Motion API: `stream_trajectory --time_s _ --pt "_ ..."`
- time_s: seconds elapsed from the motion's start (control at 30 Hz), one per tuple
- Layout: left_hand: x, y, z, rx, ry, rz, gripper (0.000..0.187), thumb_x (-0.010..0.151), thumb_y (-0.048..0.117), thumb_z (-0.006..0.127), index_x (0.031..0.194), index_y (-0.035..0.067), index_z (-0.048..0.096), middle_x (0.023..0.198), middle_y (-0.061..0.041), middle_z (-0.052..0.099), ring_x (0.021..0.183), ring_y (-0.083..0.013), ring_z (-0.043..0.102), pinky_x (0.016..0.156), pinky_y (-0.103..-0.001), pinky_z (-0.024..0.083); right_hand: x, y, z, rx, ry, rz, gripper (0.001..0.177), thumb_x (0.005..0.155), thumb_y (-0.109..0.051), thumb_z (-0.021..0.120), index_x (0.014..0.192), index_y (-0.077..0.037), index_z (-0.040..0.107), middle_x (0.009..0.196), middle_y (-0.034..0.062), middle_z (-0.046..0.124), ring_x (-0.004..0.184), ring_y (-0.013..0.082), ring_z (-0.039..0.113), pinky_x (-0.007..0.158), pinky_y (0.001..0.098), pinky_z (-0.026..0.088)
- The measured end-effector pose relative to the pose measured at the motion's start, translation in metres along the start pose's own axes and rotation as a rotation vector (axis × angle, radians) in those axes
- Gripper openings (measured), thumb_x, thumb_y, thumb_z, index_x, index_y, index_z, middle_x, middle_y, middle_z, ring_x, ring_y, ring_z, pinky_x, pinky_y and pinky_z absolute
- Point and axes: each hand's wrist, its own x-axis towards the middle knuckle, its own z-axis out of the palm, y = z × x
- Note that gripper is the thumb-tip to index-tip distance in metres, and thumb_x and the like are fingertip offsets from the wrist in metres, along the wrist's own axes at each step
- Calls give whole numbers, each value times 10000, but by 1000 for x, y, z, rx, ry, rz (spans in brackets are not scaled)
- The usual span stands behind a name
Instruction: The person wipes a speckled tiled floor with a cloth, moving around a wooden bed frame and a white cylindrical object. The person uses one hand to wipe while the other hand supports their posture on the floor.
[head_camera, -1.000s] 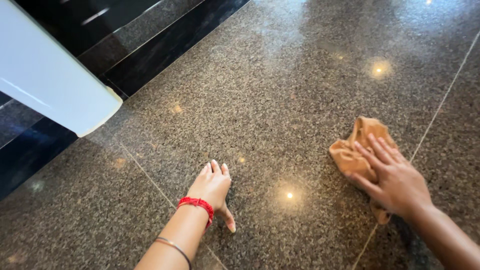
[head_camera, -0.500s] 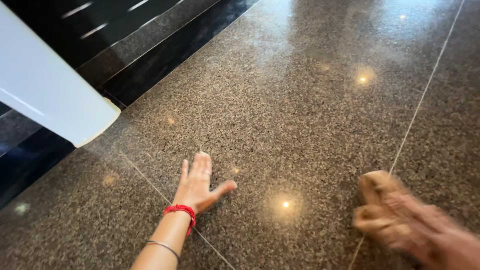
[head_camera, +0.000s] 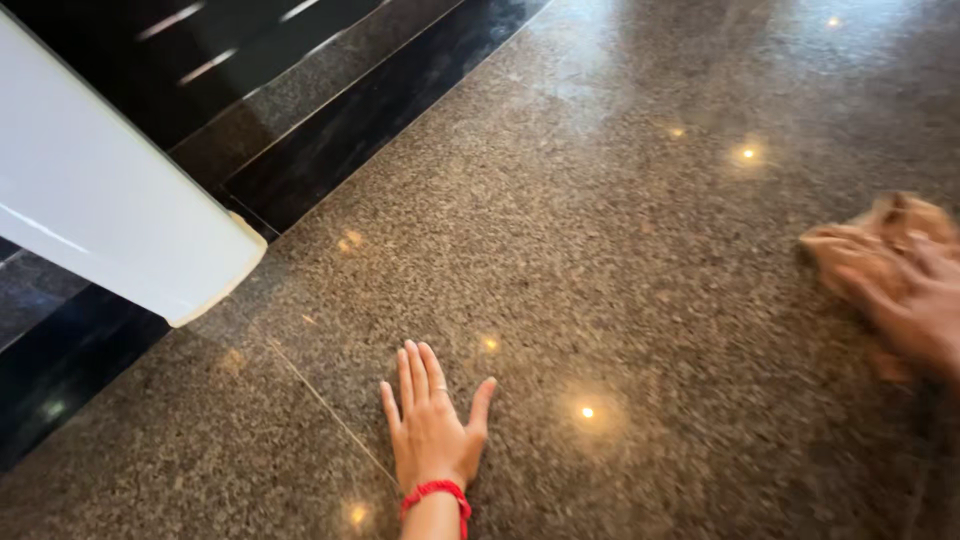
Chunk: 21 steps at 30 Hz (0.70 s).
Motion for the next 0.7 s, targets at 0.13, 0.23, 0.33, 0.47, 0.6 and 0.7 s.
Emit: stream_trajectory --time_s 0.13,0.23,0.33,0.47,0.6,0.7 --pt "-1 -4 4 -3 19 -4 992 894 711 453 1545 5 202 1658 -129 176 1536 -226 114 1200 -453 54 -7 -119 12 87 -86 -120 960 932 -765 436 1622 -99 391 1598 153 456 1448 348 450 1128 488 444" --pt "-1 -6 15 34 140 53 947 928 694 410 1544 6 198 1632 -123 167 1540 -230 111 1220 -474 54 -44 -184 5 -93 -119 -327 767 914 -757 397 1545 -324 434 1676 30 271 1520 293 274 1167 461 329" --pt "-4 -11 21 68 212 80 902 948 670 372 1549 22 193 1631 -117 156 1522 -220 107 1234 -485 50 -80 -221 -5 -169 -132 -449 725 911 -805 398 1449 -332 508 1694 13 265 1537 244 276 1215 407 283" --pt "-1 -9 19 50 192 56 870 941 648 378 1555 55 210 1634 -108 165 1508 -215 109 1235 -518 42 -135 -254 -15 43 -102 -665 667 880 -697 521 1487 -420 514 1634 56 354 1474 306 344 1180 430 263" --pt "-6 -6 12 89 -55 -81 860 933 643 389 1563 86 207 1665 -77 141 1541 -197 89 1215 -511 34 -189 -246 -33 305 2 -815 599 849 -548 664 1395 -308 615 1514 136 478 1385 347 448 1125 434 348" --pt "0 -4 10 74 -42 -54 853 942 633 391 1564 76 216 1666 -92 144 1535 -210 87 1203 -522 34 -229 -220 -43 353 -74 -784 548 855 -464 681 1361 -258 634 1476 105 534 1352 333 484 1079 467 378"
